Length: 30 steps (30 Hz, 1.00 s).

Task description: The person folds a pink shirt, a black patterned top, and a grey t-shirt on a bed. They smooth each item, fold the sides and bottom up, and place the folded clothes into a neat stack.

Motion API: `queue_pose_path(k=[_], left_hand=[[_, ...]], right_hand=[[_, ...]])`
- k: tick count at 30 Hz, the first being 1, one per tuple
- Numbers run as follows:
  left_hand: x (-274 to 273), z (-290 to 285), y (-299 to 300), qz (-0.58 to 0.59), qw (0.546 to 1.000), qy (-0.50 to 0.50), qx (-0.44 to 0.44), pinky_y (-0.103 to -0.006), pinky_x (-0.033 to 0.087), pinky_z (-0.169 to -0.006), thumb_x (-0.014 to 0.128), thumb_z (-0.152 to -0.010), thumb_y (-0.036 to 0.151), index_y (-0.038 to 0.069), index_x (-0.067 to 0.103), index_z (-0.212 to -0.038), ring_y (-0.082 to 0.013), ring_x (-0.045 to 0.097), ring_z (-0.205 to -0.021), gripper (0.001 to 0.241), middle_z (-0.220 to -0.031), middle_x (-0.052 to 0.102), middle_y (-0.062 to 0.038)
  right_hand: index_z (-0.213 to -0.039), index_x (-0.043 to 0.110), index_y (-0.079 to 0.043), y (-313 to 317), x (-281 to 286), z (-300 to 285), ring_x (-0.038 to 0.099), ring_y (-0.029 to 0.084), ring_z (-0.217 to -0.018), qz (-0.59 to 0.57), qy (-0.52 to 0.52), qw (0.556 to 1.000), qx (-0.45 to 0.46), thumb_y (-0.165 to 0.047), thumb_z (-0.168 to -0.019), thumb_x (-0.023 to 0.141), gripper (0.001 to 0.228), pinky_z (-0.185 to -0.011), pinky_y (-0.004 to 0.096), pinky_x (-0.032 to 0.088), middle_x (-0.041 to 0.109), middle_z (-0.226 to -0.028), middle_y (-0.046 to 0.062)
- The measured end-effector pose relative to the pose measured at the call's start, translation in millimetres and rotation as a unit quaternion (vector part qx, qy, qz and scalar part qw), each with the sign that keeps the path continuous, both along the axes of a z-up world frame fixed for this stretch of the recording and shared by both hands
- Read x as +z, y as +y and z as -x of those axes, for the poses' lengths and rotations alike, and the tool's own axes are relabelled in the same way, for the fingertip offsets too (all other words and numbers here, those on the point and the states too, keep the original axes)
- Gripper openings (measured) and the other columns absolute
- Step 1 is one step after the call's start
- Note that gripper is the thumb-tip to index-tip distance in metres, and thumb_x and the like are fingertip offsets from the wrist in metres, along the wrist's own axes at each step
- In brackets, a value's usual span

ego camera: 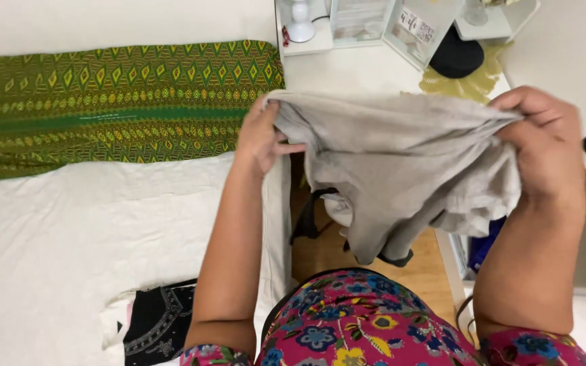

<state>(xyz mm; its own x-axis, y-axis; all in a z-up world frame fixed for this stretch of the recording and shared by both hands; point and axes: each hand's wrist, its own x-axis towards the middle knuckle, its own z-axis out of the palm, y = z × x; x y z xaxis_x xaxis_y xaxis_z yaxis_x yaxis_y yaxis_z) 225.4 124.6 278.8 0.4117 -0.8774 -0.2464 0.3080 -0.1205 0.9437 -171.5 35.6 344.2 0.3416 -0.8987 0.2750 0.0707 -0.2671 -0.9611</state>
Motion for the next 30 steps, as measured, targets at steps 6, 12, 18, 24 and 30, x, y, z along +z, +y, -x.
queue_pose_path(k=[6, 12, 18, 24, 30], left_hand=[[21, 78, -36, -0.017, 0.996, 0.090, 0.005, -0.0500, 0.062, -0.068, 0.049, -0.103, 0.034, 0.025, 0.047, -0.138, -0.0167, 0.062, -0.105, 0.037, -0.134, 0.055, 0.006], [12, 137, -70, 0.131, 0.959, -0.232, -0.096, -0.0315, 0.046, -0.063, 0.075, -0.098, 0.033, -0.001, 0.079, -0.106, -0.0118, 0.053, -0.074, 0.035, -0.081, 0.067, -0.005], [20, 126, -47, 0.150, 0.805, -0.569, -0.068, -0.0397, 0.057, -0.071, 0.096, -0.059, 0.052, 0.000, 0.072, -0.109, -0.0301, 0.073, -0.083, 0.076, -0.091, 0.074, -0.018], [-52, 122, -38, -0.140, 0.776, -0.614, -0.028, -0.0476, 0.055, -0.082, 0.073, -0.082, 0.022, 0.016, 0.077, -0.114, -0.0353, 0.070, -0.102, 0.033, -0.114, 0.072, -0.015], [-95, 88, -48, -0.194, 0.981, -0.026, 0.019, -0.0480, 0.064, -0.061, 0.041, -0.093, 0.008, 0.019, 0.047, -0.144, -0.0313, 0.069, -0.091, 0.053, -0.126, 0.062, -0.010]], right_hand=[[-0.132, 0.060, 0.000, -13, 7, -22, 0.060, 0.021, -0.107, 0.172, 0.238, 0.937, 0.187, -0.016, -0.087, 0.066, 0.048, -0.087, 0.037, 0.049, 0.064, -0.117, 0.011], [-0.116, 0.071, -0.001, -22, -77, -73, 0.065, 0.016, -0.080, -0.037, 0.365, 0.924, 0.107, -0.027, -0.081, 0.085, 0.045, -0.072, 0.033, 0.055, 0.072, -0.089, 0.006], [-0.117, 0.060, -0.003, -52, -115, -64, 0.061, 0.006, -0.085, -0.012, 0.158, 0.975, 0.158, -0.009, -0.091, 0.072, 0.029, -0.070, 0.027, 0.053, 0.066, -0.096, -0.002], [-0.123, 0.065, -0.003, -53, -122, -75, 0.053, 0.004, -0.089, -0.025, 0.056, 0.969, 0.240, 0.005, -0.099, 0.055, 0.027, -0.079, 0.022, 0.047, 0.064, -0.101, -0.006], [-0.109, 0.064, -0.003, -55, -109, -66, 0.052, 0.006, -0.086, 0.043, 0.179, 0.964, 0.192, -0.003, -0.090, 0.076, 0.022, -0.075, 0.025, 0.049, 0.062, -0.092, 0.001]])
